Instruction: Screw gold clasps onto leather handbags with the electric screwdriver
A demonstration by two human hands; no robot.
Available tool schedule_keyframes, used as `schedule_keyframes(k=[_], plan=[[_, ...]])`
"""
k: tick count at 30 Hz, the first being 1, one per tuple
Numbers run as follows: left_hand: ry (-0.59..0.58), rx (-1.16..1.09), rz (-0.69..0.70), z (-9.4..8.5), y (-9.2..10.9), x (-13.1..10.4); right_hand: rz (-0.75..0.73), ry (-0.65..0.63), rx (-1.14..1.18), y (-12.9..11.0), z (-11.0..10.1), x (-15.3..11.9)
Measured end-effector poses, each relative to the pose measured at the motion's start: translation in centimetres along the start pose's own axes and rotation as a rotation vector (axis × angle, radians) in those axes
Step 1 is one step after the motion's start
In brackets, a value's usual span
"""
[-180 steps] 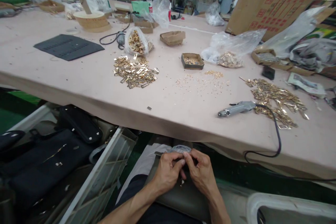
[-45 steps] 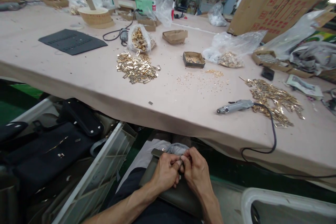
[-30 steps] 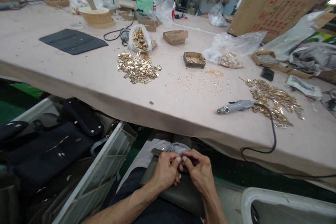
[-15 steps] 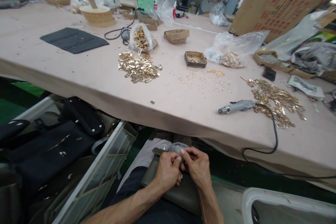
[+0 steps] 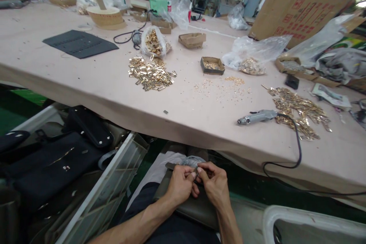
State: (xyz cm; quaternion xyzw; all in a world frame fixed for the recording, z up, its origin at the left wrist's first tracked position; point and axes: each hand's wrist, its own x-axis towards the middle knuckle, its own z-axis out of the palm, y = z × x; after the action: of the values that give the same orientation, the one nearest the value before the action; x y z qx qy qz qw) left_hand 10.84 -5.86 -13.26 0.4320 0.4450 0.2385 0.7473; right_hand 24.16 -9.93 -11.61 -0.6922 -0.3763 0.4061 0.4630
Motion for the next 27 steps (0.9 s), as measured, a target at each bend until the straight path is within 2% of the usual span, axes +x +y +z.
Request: schedule_keyframes(k=[4, 13, 18, 27], plan=[[0.015, 0.044, -0.008, 0.0, 0.0, 0.0, -0.014, 0.007, -0.018, -0.3, 0.1, -0.1], [0.03, 0.101, 0.001, 0.1, 0.0, -0.4, 0.116, 0.02, 0.134, 0.5, 0.6, 0.1], [0.045, 0.058, 0.012, 0.0, 0.6, -0.5, 0.1, -0.049, 0.129, 0.3, -0.1, 0.1], [0.081, 0.102, 0.004, 0.1, 1.7, -1.2, -0.021, -0.045, 0.036, -0.6, -0.3, -0.5]])
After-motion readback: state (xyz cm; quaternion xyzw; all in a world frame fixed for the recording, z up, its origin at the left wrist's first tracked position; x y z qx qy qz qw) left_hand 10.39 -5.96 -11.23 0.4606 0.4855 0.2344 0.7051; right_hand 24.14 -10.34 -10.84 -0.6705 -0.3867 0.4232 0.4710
